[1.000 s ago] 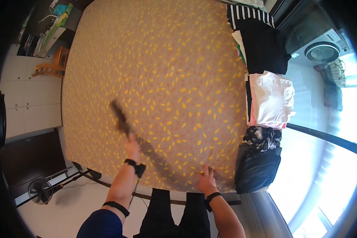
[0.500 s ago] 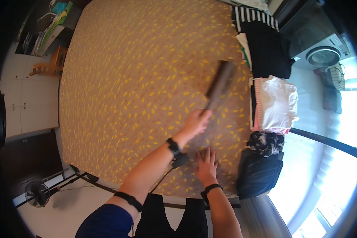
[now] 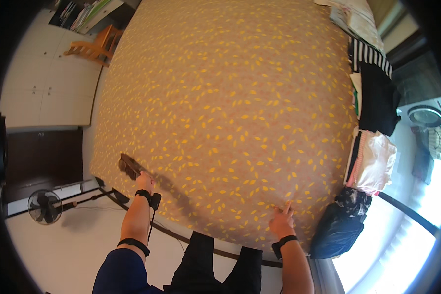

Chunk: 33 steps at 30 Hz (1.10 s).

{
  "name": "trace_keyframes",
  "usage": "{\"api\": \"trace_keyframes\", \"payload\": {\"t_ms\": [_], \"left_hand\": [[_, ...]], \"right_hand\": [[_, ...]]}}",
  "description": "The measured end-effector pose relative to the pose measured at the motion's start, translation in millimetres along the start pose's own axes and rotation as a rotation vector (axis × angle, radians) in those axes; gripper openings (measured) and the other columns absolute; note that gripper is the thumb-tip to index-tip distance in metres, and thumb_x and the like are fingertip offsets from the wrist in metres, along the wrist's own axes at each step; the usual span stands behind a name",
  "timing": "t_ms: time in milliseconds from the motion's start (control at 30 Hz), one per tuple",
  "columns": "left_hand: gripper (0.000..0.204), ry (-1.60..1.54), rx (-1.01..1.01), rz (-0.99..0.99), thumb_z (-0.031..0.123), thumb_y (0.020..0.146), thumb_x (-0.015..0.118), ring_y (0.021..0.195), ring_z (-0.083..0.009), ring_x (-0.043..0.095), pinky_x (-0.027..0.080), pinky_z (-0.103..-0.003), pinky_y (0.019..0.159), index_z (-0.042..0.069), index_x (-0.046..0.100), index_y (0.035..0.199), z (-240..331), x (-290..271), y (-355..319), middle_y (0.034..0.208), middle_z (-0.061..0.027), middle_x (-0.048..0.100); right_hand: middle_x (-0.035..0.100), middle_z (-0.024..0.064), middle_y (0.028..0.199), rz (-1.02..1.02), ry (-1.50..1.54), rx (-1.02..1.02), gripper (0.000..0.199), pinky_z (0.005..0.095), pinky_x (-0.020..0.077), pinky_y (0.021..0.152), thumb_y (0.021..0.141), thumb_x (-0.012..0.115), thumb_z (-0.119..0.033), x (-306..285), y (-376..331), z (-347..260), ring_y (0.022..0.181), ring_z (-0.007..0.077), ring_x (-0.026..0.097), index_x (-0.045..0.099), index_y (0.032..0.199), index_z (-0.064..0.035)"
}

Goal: Fold a blanket and use a brush to sweep the surface of a bed.

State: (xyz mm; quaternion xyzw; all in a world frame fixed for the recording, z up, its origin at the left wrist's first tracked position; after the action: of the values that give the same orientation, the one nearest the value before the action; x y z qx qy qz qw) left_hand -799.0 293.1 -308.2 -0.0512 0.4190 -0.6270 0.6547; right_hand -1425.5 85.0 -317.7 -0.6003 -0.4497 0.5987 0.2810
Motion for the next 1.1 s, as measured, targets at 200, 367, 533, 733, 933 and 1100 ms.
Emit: {"api": "trace_keyframes", "payload": {"t_ms": [200, 367, 533, 733, 933, 1100], "left_hand": [[0.032, 0.252, 0.438, -0.554, 0.043, 0.098, 0.048, 0.057, -0.0106, 0.050, 0.039, -0.029, 0.049, 0.015, 0.055, 0.083, -20, 129, -145, 0.065, 0.0027, 0.051], [0.036, 0.324, 0.635, -1.207, 0.035, 0.097, 0.051, 0.075, -0.0247, 0.059, 0.048, -0.040, 0.068, 0.001, 0.062, 0.094, -55, 237, -302, 0.083, -0.0119, 0.063], [0.038, 0.450, 0.601, -1.099, 0.037, 0.097, 0.052, 0.073, -0.0234, 0.059, 0.048, -0.039, 0.067, 0.001, 0.062, 0.100, -40, 178, -194, 0.083, -0.0104, 0.063], [0.043, 0.061, 0.228, -0.246, 0.044, 0.099, 0.043, 0.050, -0.0162, 0.051, 0.043, -0.034, 0.047, 0.007, 0.060, 0.086, -10, -143, 123, 0.059, -0.0008, 0.049], [0.043, 0.221, 0.351, 0.268, 0.042, 0.100, 0.041, 0.046, -0.0191, 0.051, 0.040, -0.033, 0.041, 0.006, 0.055, 0.081, 47, -178, 158, 0.057, -0.0045, 0.052], [0.026, 0.035, 0.540, -0.561, 0.033, 0.098, 0.049, 0.062, -0.0166, 0.055, 0.043, -0.032, 0.054, 0.008, 0.058, 0.097, 73, 66, -14, 0.074, -0.0043, 0.055]], "right_hand": [[0.036, 0.0223, 0.145, -0.022, 0.112, 0.122, 0.053, 0.0517, 0.0419, 0.097, 0.084, 0.058, -0.026, -36, 52, -9, 0.131, 0.0377, 0.038, 0.049, 0.131, -0.0020], [0.033, 0.0229, 0.146, 0.580, 0.032, -0.359, 0.059, 0.0540, 0.0348, 0.104, 0.081, 0.063, -0.024, -94, 26, -169, 0.131, 0.0421, 0.035, 0.045, 0.135, -0.0057], [0.018, 0.0269, 0.152, 0.358, -0.091, -0.360, 0.078, 0.0561, 0.0293, 0.108, 0.078, 0.070, -0.029, -12, 25, -228, 0.135, 0.0513, 0.023, 0.034, 0.145, -0.0137], [0.014, 0.0281, 0.153, 0.158, -0.410, -0.335, 0.084, 0.0562, 0.0368, 0.104, 0.079, 0.067, -0.037, 58, -3, -257, 0.138, 0.0550, 0.012, 0.026, 0.149, -0.0123], [0.035, 0.0240, 0.144, -0.425, -0.500, -0.273, 0.059, 0.0513, 0.0452, 0.093, 0.081, 0.064, -0.029, 87, 80, -244, 0.114, 0.0502, 0.050, 0.046, 0.133, -0.0071], [0.040, 0.0157, 0.141, 0.380, -0.221, -0.453, 0.058, 0.0539, 0.0380, 0.099, 0.083, 0.063, -0.033, -59, 49, -416, 0.126, 0.0421, 0.041, 0.046, 0.133, -0.0099]]}}
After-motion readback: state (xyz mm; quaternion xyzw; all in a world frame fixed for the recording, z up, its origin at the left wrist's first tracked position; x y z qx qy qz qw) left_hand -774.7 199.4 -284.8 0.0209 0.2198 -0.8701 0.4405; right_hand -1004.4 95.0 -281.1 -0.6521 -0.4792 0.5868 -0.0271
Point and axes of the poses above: each hand's wrist, its own y-axis towards the middle knuckle, its own x-axis out of the palm, z = x × y, the point moved 9 cm from there along y, towards the middle knuckle
